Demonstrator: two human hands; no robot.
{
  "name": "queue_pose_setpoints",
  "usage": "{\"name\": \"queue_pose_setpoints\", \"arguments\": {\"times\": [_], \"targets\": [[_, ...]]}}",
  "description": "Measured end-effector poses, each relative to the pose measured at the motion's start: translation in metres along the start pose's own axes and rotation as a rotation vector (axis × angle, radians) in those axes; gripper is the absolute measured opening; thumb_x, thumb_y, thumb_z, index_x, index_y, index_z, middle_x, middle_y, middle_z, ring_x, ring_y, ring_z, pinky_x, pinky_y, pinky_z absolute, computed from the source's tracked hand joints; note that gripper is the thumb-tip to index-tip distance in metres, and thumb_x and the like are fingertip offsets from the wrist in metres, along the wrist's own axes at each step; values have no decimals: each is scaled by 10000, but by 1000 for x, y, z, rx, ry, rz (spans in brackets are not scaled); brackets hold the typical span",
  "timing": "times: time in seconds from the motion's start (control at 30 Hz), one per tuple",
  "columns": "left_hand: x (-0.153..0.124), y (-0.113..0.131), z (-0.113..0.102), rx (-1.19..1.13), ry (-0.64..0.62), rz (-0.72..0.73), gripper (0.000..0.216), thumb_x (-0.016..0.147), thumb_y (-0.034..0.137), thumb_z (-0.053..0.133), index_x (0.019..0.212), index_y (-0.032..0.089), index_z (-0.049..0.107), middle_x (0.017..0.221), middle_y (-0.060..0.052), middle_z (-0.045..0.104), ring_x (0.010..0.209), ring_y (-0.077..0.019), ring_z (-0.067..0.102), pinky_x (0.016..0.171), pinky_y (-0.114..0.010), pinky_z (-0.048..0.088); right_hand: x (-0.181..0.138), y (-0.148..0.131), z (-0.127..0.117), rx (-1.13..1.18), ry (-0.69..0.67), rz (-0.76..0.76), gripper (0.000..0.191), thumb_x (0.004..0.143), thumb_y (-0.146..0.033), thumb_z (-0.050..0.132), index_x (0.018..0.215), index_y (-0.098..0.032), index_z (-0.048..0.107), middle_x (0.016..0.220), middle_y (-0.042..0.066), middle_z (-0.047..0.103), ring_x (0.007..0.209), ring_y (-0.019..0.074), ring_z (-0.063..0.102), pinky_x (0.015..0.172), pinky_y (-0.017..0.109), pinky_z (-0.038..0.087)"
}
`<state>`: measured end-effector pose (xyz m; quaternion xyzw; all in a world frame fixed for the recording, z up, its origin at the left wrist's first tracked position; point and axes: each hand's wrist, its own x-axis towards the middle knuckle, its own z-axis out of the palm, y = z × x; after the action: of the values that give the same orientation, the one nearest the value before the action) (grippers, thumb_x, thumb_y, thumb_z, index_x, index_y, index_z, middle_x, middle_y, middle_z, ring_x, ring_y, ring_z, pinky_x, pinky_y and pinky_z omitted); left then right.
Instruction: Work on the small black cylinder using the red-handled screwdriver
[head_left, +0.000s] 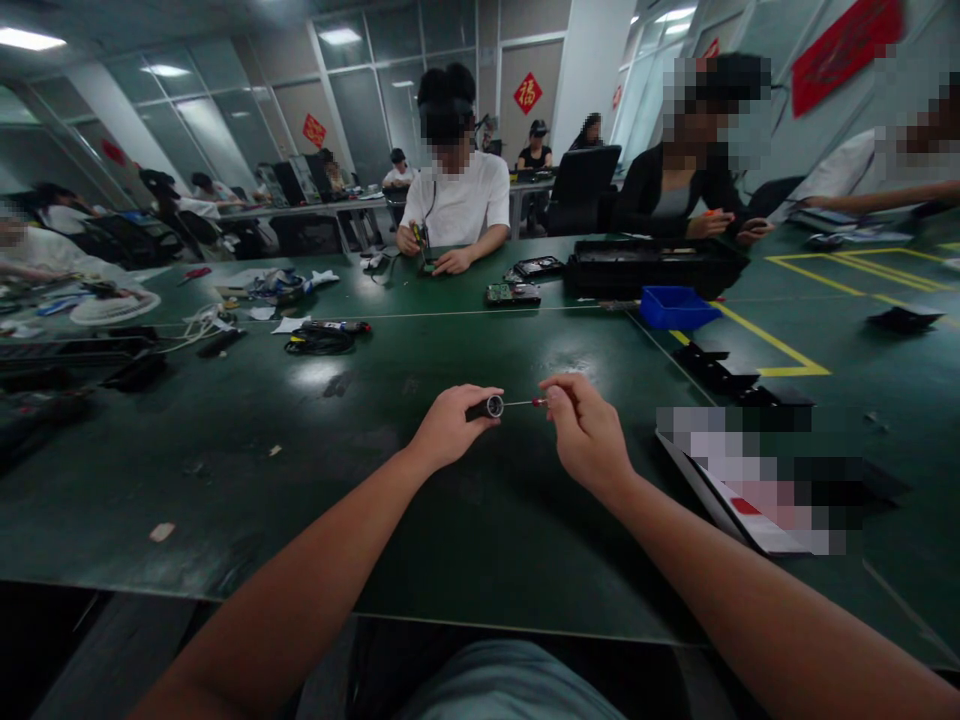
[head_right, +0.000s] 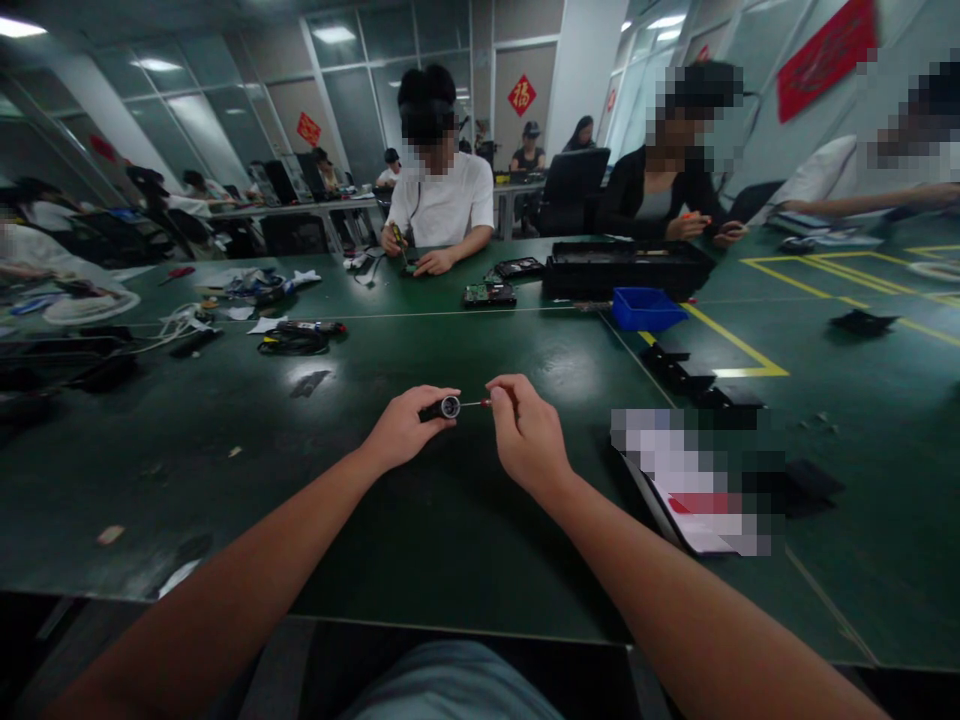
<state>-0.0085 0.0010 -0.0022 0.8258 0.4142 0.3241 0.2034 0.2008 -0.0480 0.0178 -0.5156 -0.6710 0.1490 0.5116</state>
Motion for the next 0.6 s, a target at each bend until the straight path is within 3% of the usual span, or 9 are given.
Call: {"name": "queue_pose_setpoints", "arguments": {"times": [0.17, 0.27, 0.33, 0.43, 0.6], "targets": [[0, 2, -2, -10, 7, -18, 385, 860, 175, 743, 1238, 224, 694, 1201, -65, 717, 1119, -243, 641, 1008, -426, 465, -1, 0, -1, 11, -59, 38, 349, 1033, -433, 408, 862, -227, 631, 646, -14, 583, 576, 157, 555, 577, 300, 383], [-1, 2, -2, -14, 5, -27, 390, 865, 176, 736, 1249, 226, 688, 1205, -65, 714, 1127, -244, 638, 1012, -424, 464, -1, 1, 1, 49, -23, 65, 247, 1011, -388, 453, 984, -221, 632, 736, 5, 650, 641, 171, 603, 627, 316, 429], [-1, 1, -1, -21, 23, -36, 404, 862, 183, 741, 1260, 227, 682, 1200, -62, 713, 1128, -243, 637, 1017, -422, 462, -1, 4, 4, 148, 18, 101, 211, 976, -381, 519, 1046, -211, 621, 814, 28, 689, 722, 190, 645, 688, 338, 480], [0, -2, 0, -65, 67, -36, 416, 864, 183, 740, 1271, 232, 673, 1210, -58, 708, 1141, -236, 635, 1032, -417, 457, 2, 9, 11, 376, 64, 218, 251, 944, -437, 571, 989, -201, 646, 864, 54, 711, 793, 204, 676, 780, 379, 529], [2, -4, -2, -53, 97, 55, 421, 871, 168, 733, 1279, 255, 672, 1258, -54, 698, 1189, -230, 613, 1066, -436, 432, 9, 21, 19, 768, 110, 496, 281, 884, -498, 612, 861, -219, 629, 756, 10, 655, 667, 171, 631, 733, 374, 558]]}}
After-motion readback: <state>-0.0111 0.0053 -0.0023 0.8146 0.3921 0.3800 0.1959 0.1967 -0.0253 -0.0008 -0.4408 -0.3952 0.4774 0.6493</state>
